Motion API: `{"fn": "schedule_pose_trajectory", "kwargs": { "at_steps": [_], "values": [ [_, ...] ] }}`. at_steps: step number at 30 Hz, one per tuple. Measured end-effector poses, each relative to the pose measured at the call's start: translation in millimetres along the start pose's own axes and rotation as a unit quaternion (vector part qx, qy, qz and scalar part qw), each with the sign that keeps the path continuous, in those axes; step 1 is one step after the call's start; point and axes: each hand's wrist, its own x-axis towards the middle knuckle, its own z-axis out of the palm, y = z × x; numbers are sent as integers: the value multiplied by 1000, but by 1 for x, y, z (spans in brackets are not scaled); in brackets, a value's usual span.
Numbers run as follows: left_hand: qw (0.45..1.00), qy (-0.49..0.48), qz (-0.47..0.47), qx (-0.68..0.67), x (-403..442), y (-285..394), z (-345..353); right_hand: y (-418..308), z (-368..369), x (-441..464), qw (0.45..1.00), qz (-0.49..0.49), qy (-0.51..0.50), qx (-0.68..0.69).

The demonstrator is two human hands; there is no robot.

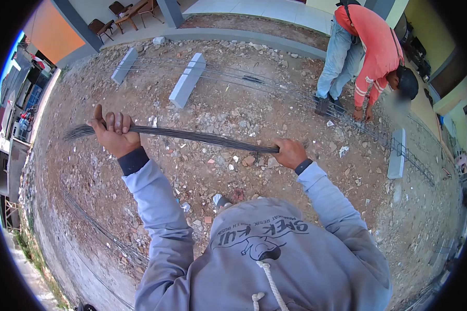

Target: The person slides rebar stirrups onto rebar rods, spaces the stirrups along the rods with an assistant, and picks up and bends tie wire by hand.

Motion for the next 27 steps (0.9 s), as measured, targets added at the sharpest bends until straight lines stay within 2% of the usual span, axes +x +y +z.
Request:
{"fn": "schedule_pose_trajectory", "kwargs": {
  "at_steps": [3,4,5,11,15,18,21,22,24,27],
  "values": [
    [999,7,-21,-39,12,1,-32,26,-17,-17,999,21,-27,-7],
    [999,-2,-20,-31,16,5,-43,51,-7,-23,995,50,-81,-14],
    [1000,-7,-20,-23,15,5,-48,60,-7,-31,995,61,-82,-21],
    [980,33,-36,194,-21,-32,-19,101,33,-47,983,99,-130,-84],
    [963,27,-38,265,-30,-50,-6,103,40,-45,974,118,-165,-98],
    [983,-82,-123,107,14,-42,-68,104,46,-46,980,123,-129,-87],
    [981,57,-183,24,29,-45,-95,87,39,-51,991,119,-60,-12],
    [979,35,-199,20,40,-47,-133,81,36,-50,993,116,-37,0],
    [973,96,-209,-7,12,-75,-127,61,29,-47,993,117,3,21],
    [944,174,-279,-32,-37,-114,-122,26,6,-30,993,114,-33,-3]
  ]
}}
